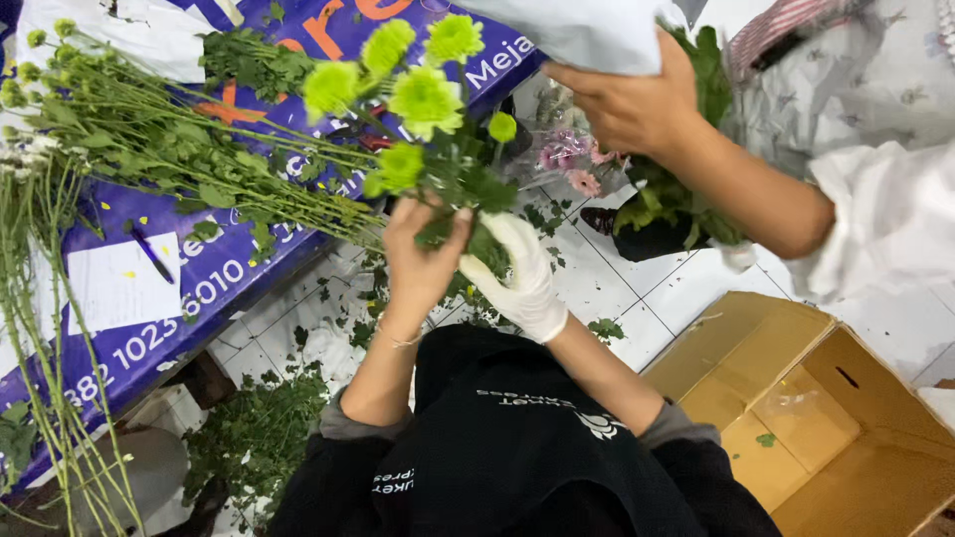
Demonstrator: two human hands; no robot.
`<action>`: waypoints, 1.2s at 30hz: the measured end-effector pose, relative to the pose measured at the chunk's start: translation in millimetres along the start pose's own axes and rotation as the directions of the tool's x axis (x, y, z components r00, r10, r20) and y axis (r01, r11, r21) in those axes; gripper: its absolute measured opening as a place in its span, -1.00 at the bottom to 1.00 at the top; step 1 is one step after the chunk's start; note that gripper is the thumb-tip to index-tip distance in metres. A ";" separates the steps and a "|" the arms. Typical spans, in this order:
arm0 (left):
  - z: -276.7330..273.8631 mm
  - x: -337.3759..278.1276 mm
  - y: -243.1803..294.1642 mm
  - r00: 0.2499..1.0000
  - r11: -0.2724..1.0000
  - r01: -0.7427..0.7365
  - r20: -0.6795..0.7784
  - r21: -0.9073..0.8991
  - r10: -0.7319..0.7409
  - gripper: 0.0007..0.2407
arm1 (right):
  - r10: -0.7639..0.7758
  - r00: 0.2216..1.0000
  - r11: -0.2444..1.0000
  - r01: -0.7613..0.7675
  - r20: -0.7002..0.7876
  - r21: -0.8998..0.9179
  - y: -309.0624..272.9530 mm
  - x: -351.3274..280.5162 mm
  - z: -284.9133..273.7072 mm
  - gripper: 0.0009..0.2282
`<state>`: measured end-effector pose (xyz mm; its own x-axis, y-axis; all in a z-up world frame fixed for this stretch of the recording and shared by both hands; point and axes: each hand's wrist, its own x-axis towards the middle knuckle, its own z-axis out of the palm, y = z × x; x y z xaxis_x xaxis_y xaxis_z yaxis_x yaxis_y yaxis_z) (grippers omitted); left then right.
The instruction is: The person strips leaves from the lower stems of flowers by hand while wearing gloves.
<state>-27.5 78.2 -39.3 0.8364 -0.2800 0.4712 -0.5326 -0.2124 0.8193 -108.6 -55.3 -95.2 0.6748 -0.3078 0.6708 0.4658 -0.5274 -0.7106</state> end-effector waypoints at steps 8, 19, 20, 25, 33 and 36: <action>0.1 -0.2 -3.3 0.992 0.982 0.121 0.036 -0.143 -0.117 -0.82 | -0.234 0.960 0.942 0.263 0.156 -0.209 53.5 -37.9 22.1 -0.80; -3.2 -8.0 5.1 0.985 0.986 0.115 0.144 -0.120 -0.097 -0.80 | -0.343 0.934 0.914 0.356 0.098 -0.195 57.2 -21.3 27.4 -0.83; -3.7 -7.8 2.1 0.983 0.986 0.126 0.151 -0.109 -0.109 -0.83 | -0.386 0.920 0.905 0.392 0.068 -0.163 68.9 -21.2 32.6 -0.91; -17.3 1.4 5.7 0.988 0.976 0.150 0.070 -0.155 -0.140 -0.84 | -0.175 0.959 0.984 0.180 0.221 -0.002 61.7 -49.3 23.3 -0.96; -20.1 -0.5 -14.6 0.987 0.990 0.138 0.084 -0.039 -0.134 -0.78 | 0.108 0.906 0.990 -0.136 0.409 0.040 -15.7 -11.1 -21.2 -0.44; -3.8 -7.3 -12.2 0.965 0.961 0.242 0.140 -0.137 -0.223 -0.74 | 0.140 0.966 0.932 -0.202 0.217 0.300 -41.2 41.6 -22.8 -0.21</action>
<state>-26.7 86.3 -51.5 0.9077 -0.3537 0.2258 -0.2913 -0.1440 0.9457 -112.8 -64.4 -33.2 0.8413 -0.1990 0.5027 0.4696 -0.1918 -0.8618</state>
